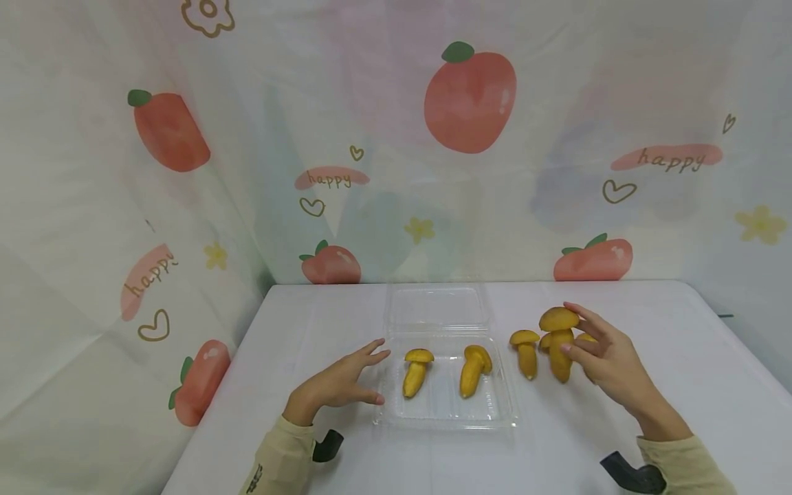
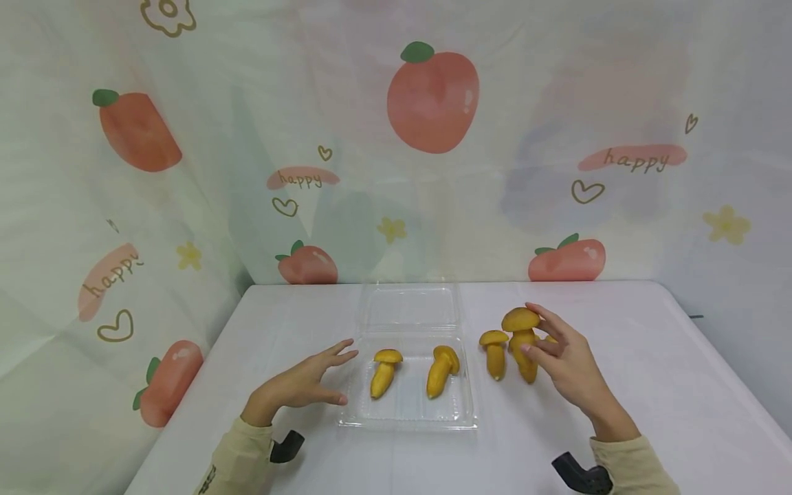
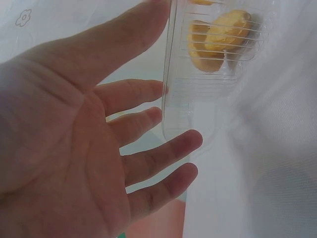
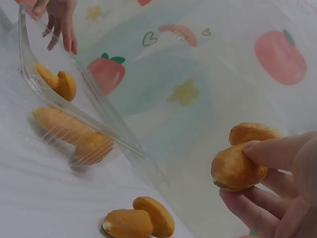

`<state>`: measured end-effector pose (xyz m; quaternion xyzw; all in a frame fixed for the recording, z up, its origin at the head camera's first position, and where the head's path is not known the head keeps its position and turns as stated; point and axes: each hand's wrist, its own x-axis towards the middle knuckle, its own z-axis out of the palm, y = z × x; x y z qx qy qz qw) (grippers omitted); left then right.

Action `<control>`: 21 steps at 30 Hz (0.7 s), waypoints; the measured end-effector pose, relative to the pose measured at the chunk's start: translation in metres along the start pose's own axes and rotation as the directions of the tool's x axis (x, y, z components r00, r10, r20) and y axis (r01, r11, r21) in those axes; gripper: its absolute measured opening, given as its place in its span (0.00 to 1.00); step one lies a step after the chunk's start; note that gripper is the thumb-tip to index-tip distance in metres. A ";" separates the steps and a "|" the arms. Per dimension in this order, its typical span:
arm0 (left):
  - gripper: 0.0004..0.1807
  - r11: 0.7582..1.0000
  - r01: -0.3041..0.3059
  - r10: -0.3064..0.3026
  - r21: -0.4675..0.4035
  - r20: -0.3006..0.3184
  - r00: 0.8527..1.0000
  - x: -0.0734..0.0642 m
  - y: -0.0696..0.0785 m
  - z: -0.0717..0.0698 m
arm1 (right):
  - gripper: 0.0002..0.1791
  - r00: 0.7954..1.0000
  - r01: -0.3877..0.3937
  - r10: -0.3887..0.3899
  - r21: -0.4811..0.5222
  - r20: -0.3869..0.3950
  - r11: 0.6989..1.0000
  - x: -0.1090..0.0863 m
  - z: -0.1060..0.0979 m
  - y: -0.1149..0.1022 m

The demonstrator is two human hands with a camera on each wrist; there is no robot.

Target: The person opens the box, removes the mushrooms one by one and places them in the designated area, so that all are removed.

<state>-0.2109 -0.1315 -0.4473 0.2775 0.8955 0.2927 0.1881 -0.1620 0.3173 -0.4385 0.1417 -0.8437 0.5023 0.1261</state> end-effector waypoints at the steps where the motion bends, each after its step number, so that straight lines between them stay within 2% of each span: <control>1: 0.47 1.000 -0.002 0.002 0.000 0.000 1.000 0.000 0.000 0.000 | 0.40 1.000 0.001 -0.001 -0.006 -0.004 1.000 0.000 -0.001 0.002; 6: 0.47 1.000 -0.006 0.006 -0.001 0.001 1.000 0.000 0.000 0.000 | 0.39 0.999 0.020 -0.021 -0.053 -0.027 0.998 0.000 -0.006 0.010; 21: 0.47 1.000 0.004 -0.004 -0.001 0.001 1.000 0.000 0.000 0.000 | 0.39 0.996 -0.033 0.022 -0.125 -0.088 0.992 -0.003 -0.025 0.027</control>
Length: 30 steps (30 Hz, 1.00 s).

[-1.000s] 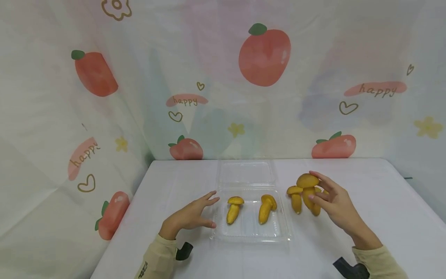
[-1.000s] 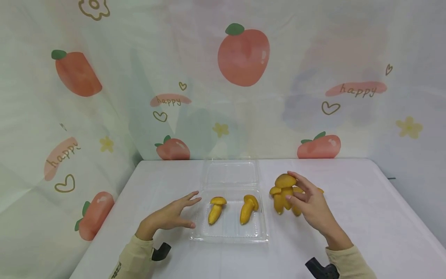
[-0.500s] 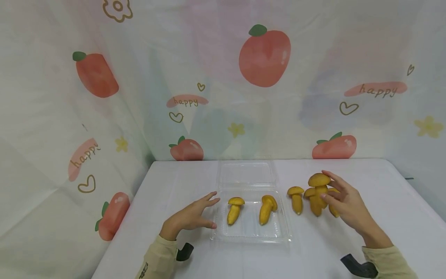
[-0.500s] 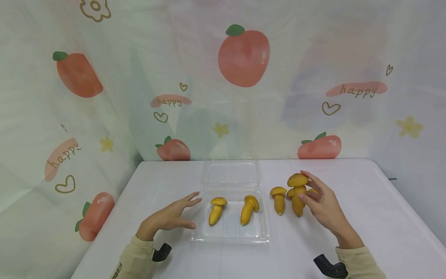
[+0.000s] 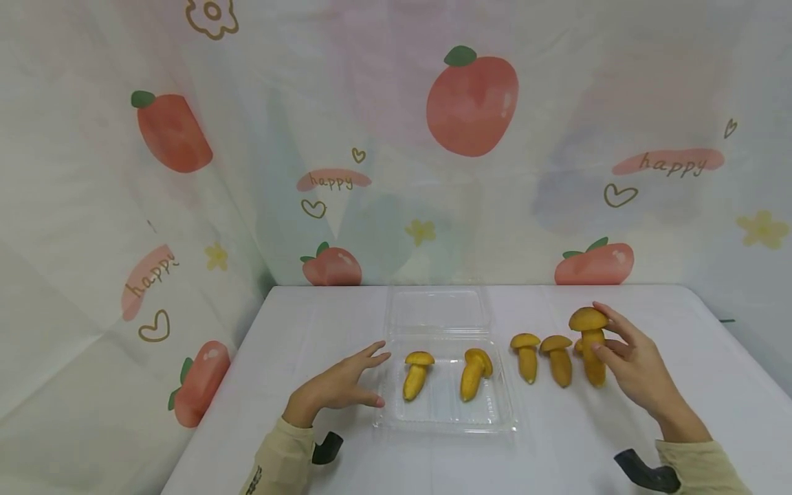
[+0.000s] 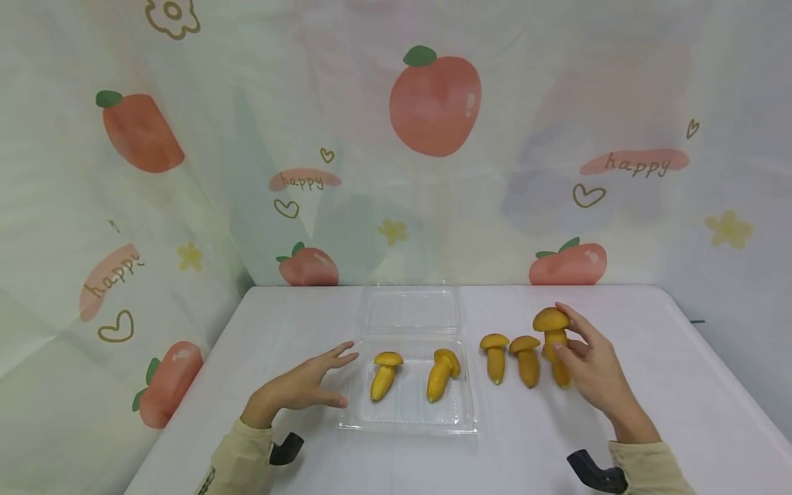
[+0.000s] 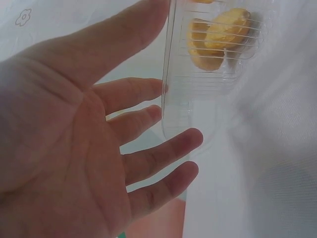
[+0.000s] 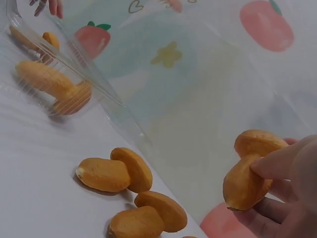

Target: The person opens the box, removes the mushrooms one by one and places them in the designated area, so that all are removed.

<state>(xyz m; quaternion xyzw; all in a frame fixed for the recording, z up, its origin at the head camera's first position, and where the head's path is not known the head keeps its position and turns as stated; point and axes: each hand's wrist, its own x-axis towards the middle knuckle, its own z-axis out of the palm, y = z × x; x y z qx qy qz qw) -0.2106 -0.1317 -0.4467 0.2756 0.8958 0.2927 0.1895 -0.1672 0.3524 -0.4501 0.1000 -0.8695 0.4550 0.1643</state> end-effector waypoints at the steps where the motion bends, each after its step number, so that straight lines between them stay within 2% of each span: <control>1: 0.47 1.000 0.001 -0.001 0.000 0.001 1.000 0.000 0.000 0.000 | 0.39 1.000 -0.006 0.006 -0.010 -0.002 1.000 0.000 -0.001 0.001; 10: 0.47 1.000 -0.022 0.022 -0.012 0.000 1.000 -0.002 0.000 0.001 | 0.38 0.999 -0.030 0.028 -0.057 -0.032 0.998 -0.002 -0.007 0.013; 20: 0.47 0.999 -0.039 0.039 -0.009 0.004 0.999 -0.001 -0.001 0.001 | 0.37 0.988 -0.148 0.143 -0.126 -0.052 0.981 -0.003 -0.014 0.022; 30: 0.47 0.999 -0.040 0.040 0.005 0.006 0.999 0.000 -0.001 0.000 | 0.37 0.975 -0.211 0.197 -0.147 -0.102 0.966 -0.006 -0.017 0.039</control>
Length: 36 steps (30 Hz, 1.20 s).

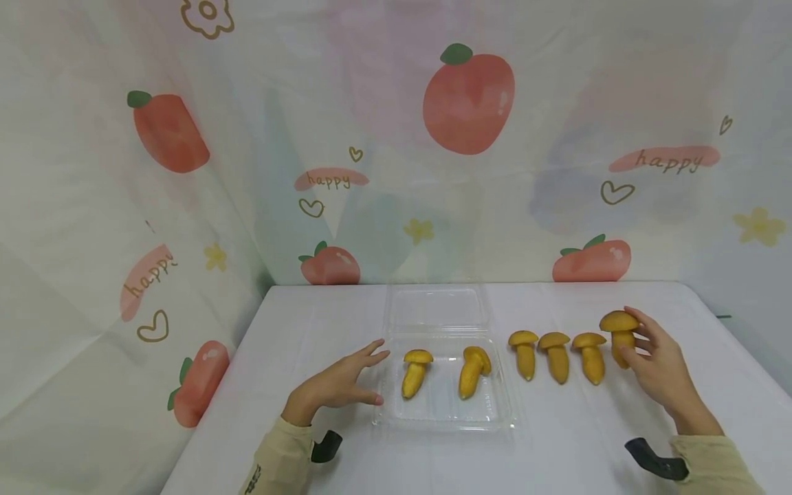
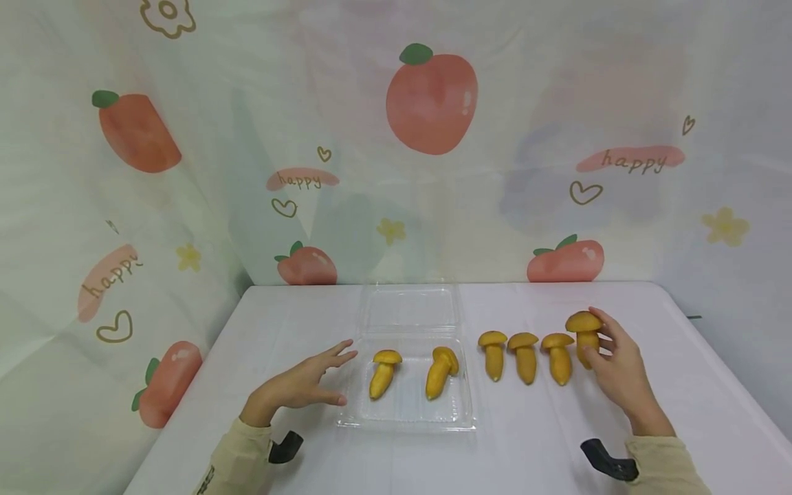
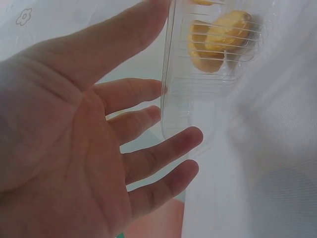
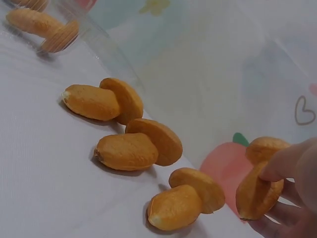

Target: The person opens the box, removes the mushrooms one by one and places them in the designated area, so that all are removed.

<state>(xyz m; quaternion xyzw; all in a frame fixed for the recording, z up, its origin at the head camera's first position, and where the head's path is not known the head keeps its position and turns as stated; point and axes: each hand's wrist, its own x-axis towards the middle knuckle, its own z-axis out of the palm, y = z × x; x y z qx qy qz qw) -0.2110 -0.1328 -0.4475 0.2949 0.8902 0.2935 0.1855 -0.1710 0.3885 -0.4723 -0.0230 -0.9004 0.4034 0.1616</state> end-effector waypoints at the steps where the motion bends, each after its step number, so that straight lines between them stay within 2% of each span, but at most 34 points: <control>1: 0.47 1.000 0.000 0.000 -0.001 0.001 1.000 0.000 0.000 0.000 | 0.37 1.000 -0.004 0.004 -0.001 -0.005 1.000 0.000 0.000 0.002; 10: 0.47 1.000 0.014 -0.014 -0.007 0.000 1.000 -0.002 0.002 -0.002 | 0.37 0.998 -0.054 0.054 -0.045 -0.016 0.998 0.005 0.001 0.017; 20: 0.47 1.000 0.023 -0.023 -0.018 0.001 1.000 -0.002 0.001 -0.001 | 0.36 0.987 -0.115 0.130 -0.156 0.091 0.981 0.007 0.001 0.039; 29: 0.47 1.000 0.023 -0.023 0.004 -0.003 1.000 0.000 0.001 -0.001 | 0.38 0.973 -0.200 0.217 -0.181 0.079 0.963 0.004 0.001 0.045; 36: 0.47 1.000 0.016 -0.016 0.000 0.002 1.000 0.001 -0.001 0.001 | 0.36 0.965 -0.243 0.257 -0.184 0.056 0.952 0.002 0.000 0.047</control>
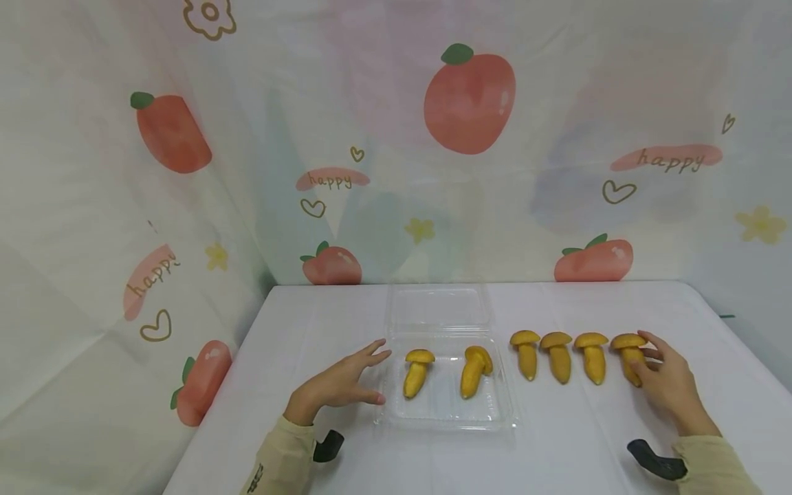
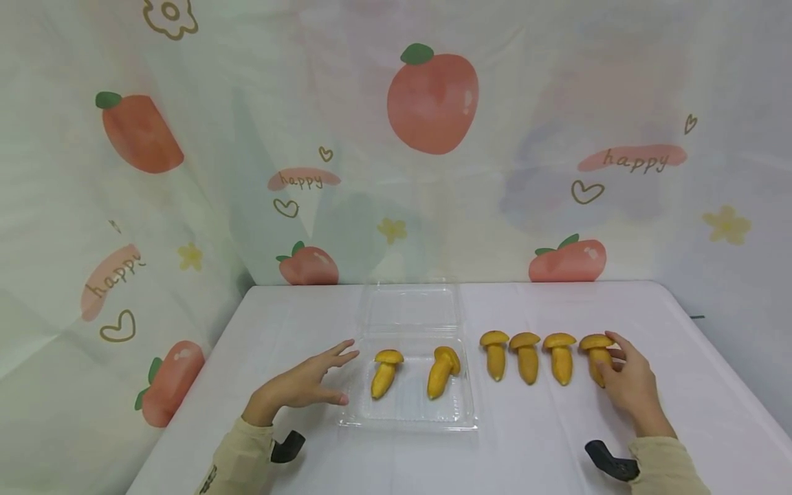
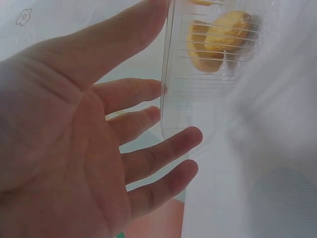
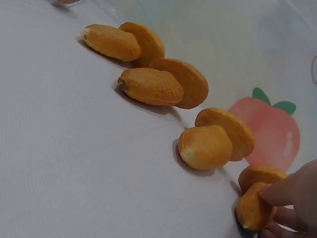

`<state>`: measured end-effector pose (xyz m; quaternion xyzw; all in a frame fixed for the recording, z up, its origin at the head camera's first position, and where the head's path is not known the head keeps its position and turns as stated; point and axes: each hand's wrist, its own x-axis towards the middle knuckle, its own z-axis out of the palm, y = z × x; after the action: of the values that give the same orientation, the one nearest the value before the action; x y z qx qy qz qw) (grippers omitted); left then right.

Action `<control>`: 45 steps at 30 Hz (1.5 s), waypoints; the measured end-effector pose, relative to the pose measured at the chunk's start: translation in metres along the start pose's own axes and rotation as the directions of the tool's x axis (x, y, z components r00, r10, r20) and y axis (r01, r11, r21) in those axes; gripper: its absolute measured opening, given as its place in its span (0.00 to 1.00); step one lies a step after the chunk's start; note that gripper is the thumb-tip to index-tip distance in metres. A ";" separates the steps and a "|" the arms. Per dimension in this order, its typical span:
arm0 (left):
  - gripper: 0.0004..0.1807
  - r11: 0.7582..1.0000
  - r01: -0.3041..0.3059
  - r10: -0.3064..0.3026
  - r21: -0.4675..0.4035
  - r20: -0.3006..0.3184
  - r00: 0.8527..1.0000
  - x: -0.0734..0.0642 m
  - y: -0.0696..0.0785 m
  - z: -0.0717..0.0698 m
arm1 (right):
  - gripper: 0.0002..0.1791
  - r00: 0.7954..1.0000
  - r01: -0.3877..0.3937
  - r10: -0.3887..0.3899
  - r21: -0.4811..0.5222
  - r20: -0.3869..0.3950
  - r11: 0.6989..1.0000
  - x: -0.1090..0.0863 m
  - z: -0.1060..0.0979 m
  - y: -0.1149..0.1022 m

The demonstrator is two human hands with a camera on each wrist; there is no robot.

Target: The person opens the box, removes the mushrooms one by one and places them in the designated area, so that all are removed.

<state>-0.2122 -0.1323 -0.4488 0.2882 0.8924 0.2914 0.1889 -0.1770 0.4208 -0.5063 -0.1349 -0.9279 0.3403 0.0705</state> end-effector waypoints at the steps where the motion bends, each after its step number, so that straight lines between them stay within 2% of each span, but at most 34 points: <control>1: 0.47 1.000 0.000 0.000 -0.001 0.002 1.000 0.000 0.000 0.000 | 0.36 1.000 -0.007 0.007 -0.006 -0.001 1.000 0.000 0.000 0.000; 13: 0.48 1.000 0.002 -0.002 0.011 0.011 1.000 0.002 0.000 0.002 | 0.36 0.999 -0.029 0.028 0.018 0.044 0.999 -0.005 -0.003 0.003; 18: 0.48 1.000 0.009 -0.009 0.012 0.012 1.000 0.002 0.000 0.003 | 0.36 0.999 -0.018 0.017 0.018 0.034 1.000 -0.005 -0.007 0.002; 28: 0.48 1.000 0.022 -0.022 0.013 0.007 1.000 0.002 -0.001 0.004 | 0.40 0.991 -0.118 0.117 0.011 0.058 0.993 -0.003 -0.010 0.001; 34: 0.48 1.000 0.024 -0.024 0.014 0.005 1.000 0.002 -0.001 0.003 | 0.43 0.966 -0.245 0.243 0.010 0.085 0.970 -0.002 -0.014 -0.006; 39: 0.47 1.000 0.011 -0.011 0.004 -0.001 1.000 0.001 0.000 0.000 | 0.45 0.950 -0.308 0.305 0.032 0.071 0.951 -0.003 -0.016 -0.014; 41: 0.47 1.000 0.005 -0.005 0.000 -0.005 1.000 0.000 0.000 0.000 | 0.45 0.949 -0.312 0.309 0.046 0.064 0.949 -0.004 -0.017 -0.018; 45: 0.47 1.000 0.004 -0.004 -0.002 -0.007 1.000 -0.001 -0.001 0.000 | 0.44 0.965 -0.263 0.261 0.053 0.036 0.963 -0.006 -0.018 -0.025</control>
<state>-0.2120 -0.1333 -0.4491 0.2850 0.8935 0.2927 0.1866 -0.1719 0.4115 -0.4765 -0.2496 -0.8928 0.3747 0.0155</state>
